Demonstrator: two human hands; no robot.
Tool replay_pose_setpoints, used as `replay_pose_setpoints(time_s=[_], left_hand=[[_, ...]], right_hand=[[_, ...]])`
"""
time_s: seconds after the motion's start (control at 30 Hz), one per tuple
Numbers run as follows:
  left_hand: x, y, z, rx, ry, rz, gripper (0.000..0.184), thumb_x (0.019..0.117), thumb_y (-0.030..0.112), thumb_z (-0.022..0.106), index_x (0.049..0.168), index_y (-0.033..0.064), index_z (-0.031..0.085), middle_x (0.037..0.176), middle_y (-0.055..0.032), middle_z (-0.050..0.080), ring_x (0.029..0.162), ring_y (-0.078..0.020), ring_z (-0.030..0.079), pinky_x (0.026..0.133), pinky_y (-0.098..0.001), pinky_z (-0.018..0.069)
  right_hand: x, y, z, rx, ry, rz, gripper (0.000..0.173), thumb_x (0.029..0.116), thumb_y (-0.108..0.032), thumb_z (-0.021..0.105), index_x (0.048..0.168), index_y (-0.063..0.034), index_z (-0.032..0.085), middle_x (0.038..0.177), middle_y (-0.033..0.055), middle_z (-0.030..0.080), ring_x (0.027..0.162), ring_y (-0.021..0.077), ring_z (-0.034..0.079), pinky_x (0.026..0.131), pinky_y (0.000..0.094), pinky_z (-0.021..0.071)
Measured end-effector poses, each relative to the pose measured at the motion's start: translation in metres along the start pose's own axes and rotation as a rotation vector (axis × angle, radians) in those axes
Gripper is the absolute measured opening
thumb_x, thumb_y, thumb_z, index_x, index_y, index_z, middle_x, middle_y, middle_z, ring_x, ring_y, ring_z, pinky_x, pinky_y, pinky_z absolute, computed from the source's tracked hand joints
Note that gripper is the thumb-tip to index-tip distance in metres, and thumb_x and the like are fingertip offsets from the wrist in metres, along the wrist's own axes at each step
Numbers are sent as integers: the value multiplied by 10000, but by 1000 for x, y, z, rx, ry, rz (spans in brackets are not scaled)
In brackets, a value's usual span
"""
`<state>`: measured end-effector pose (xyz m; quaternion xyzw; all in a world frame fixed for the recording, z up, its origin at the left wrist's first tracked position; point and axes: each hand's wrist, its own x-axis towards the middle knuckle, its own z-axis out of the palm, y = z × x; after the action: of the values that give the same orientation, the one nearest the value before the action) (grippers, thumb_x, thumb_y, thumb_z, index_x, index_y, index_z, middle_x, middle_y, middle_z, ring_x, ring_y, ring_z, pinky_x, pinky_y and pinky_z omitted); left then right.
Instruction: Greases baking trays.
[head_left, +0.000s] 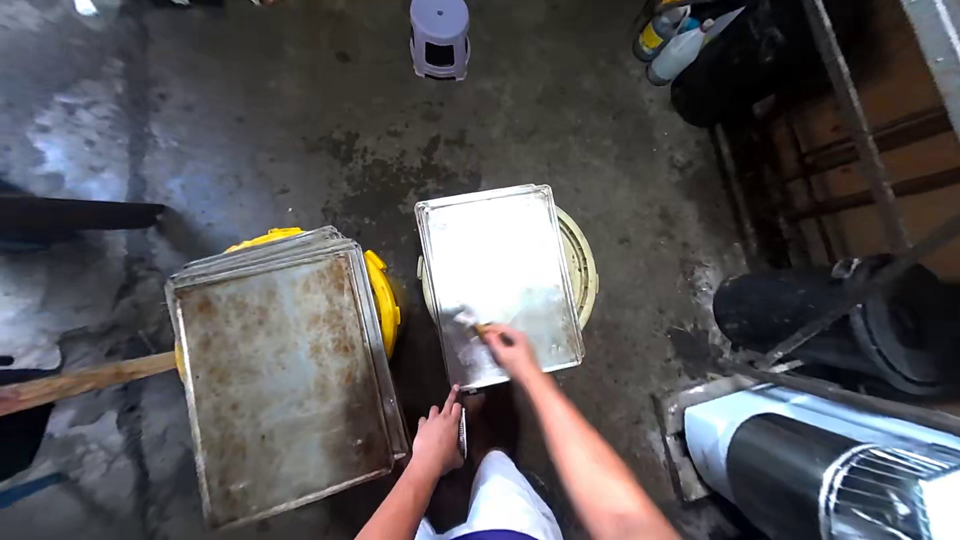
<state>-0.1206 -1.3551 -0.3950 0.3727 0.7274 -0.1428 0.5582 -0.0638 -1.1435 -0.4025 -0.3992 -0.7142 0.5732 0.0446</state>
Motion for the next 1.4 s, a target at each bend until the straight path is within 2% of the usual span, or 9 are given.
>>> replay_pose_setpoints(time_s=[0.1,0.2,0.3,0.47,0.67,0.83,1.03,1.23,1.4], left_hand=[[3,3,0,-26,-6,-11,954,682,315,885,1511,140,448,1736,52,78,1405,-399,446,954,-608,512],[5,5,2,-30,-19,-24,937,688,311,880,1504,141,451,1736,60,78,1411,-396,437,952,-600,514],[5,3,-1,-36,-23,-34,919,692,301,880,1497,150,463,1734,71,88,1409,-395,437,954,-602,509],[6,0,-3,-61,-25,-34,903,691,305,878,1489,175,476,1729,94,105,1399,-385,453,953,-599,510],[8,7,-1,-99,-24,-33,890,686,289,883,1477,165,493,1731,92,93,1398,-389,453,954,-610,506],[9,-1,2,-173,-6,-43,905,664,282,895,1472,190,498,1726,106,118,1387,-381,467,953,-618,508],[6,5,-5,-130,-14,-39,916,683,316,884,1489,169,476,1730,85,104,1403,-374,455,972,-606,501],[1,-1,-7,-78,-4,-14,916,675,341,888,1480,171,485,1725,89,135,1397,-368,467,963,-603,512],[-12,0,12,-50,-56,32,937,674,364,894,1487,159,476,1725,66,147,1412,-375,450,969,-600,513]], right_hand=[[43,-2,-96,-351,245,100,285,1025,-174,577,1188,5,727,1204,184,717,1139,259,688,1024,426,537],[61,-47,-15,-679,-7,298,289,996,-192,553,1217,-79,701,1333,196,623,1170,342,658,961,521,567],[74,-55,38,-321,-197,-31,287,1030,-158,550,1223,-25,715,1225,167,702,1107,238,696,993,389,560],[153,-57,-109,-344,210,72,280,1037,-202,582,1188,-11,719,1148,173,731,1088,262,704,992,458,552],[187,-107,33,-368,-124,-22,272,1036,-189,565,1211,-34,704,1245,168,679,1115,272,684,981,447,560],[228,-78,-97,-287,228,-84,327,1065,-220,529,1239,11,682,1204,212,706,1133,316,688,1005,516,540],[90,-54,22,-503,-268,-69,305,1022,-231,538,1232,-96,715,1230,119,706,1119,244,695,974,448,569],[72,19,-174,260,541,262,349,1106,-174,426,1205,73,652,960,133,708,791,151,669,762,319,574],[-40,76,-172,784,615,589,517,1105,-384,218,1129,-47,610,1004,101,699,808,193,641,687,367,525]])
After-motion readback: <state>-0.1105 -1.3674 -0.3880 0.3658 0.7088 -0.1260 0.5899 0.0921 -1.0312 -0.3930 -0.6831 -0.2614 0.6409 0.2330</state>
